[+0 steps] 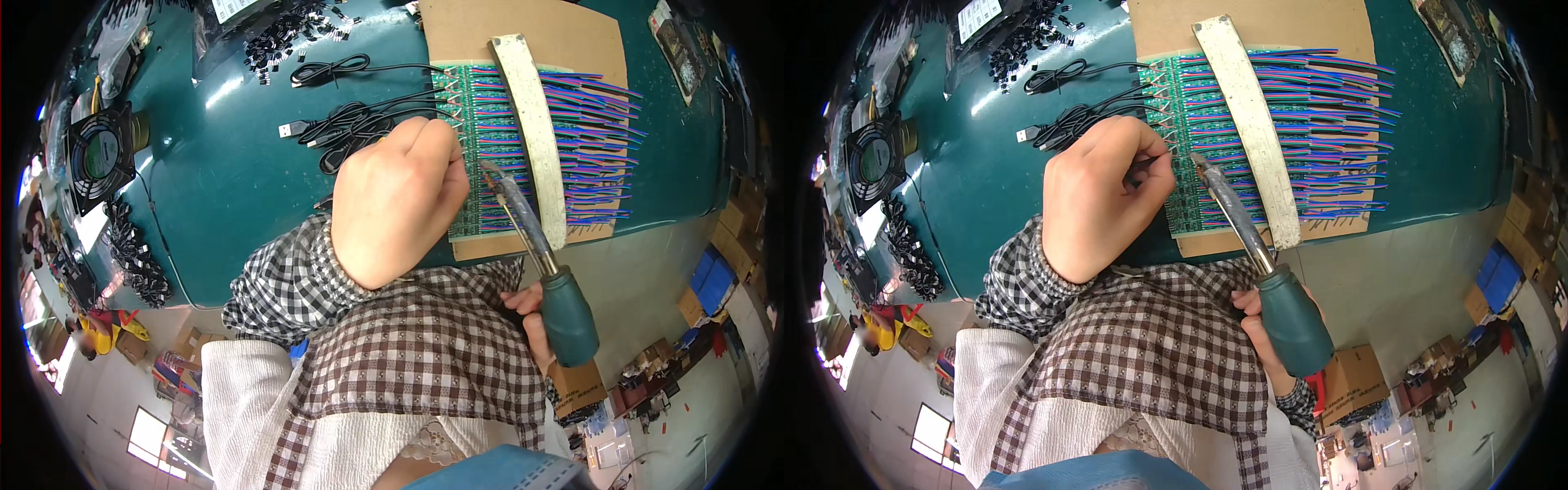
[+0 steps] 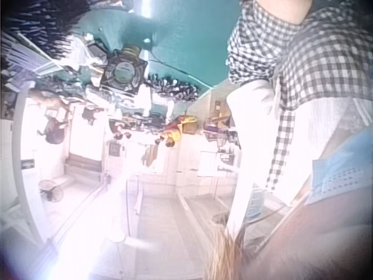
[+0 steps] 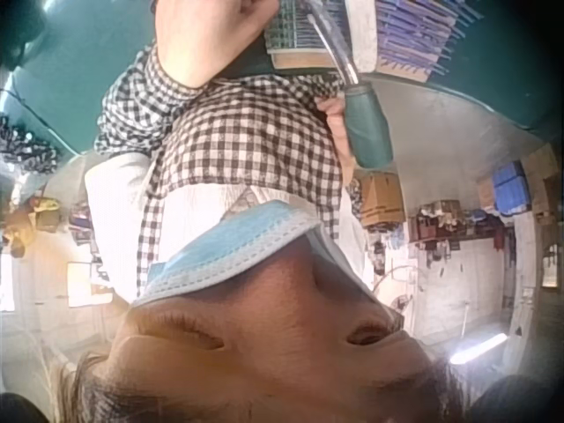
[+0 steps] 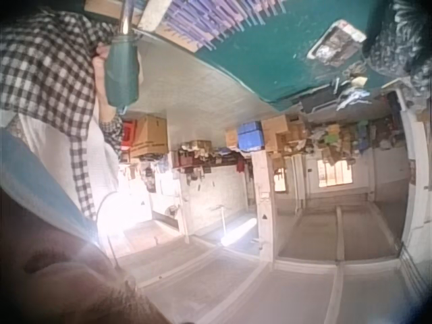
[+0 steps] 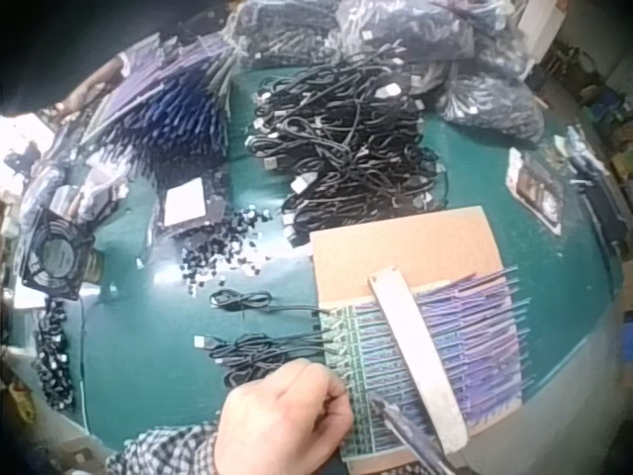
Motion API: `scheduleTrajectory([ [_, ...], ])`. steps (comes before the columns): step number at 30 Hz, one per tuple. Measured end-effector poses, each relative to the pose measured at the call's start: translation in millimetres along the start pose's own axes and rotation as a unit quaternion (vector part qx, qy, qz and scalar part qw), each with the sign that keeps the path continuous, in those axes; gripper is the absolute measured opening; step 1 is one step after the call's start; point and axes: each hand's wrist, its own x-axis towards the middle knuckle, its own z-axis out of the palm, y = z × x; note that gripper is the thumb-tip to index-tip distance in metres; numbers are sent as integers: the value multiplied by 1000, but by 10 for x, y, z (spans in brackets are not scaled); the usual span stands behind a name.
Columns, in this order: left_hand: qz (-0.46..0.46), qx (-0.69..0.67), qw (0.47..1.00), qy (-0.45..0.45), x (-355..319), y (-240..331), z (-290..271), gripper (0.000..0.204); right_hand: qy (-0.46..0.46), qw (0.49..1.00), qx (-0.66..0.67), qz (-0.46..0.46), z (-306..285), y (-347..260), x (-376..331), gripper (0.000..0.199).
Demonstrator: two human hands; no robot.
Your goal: The person attaches USB cables to circuit boards on a jig by positioning the wires and soldering them with a soldering gun.
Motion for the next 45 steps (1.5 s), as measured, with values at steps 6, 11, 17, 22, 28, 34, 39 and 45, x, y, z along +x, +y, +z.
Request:
scheduleTrajectory([
  [6,0,3,1000,-2,3,5,-2,14,-72,997,-39,-13,-89,3,-22,37],
  [11,-1,4,1000,-4,5,2,0,14,-93,995,-40,-26,-116,8,-23,37],
  [17,-7,1,1000,-6,3,5,1,14,-63,997,-28,-25,-86,-24,-34,41],
  [22,-6,6,1000,-4,3,8,-4,14,-64,997,-12,-44,-114,3,-12,41],
  [28,-1,-19,1000,15,11,-7,45,14,-45,996,5,-76,-106,28,8,43],
  [34,1,-48,999,-15,-130,-60,-300,31,17,993,73,-96,-122,52,103,50],
  [39,19,-48,997,-65,-289,-175,-546,35,-20,981,128,-147,-308,95,330,51],
  [45,79,166,982,-49,-224,-34,-633,27,-13,977,123,-172,-433,77,420,49],
])
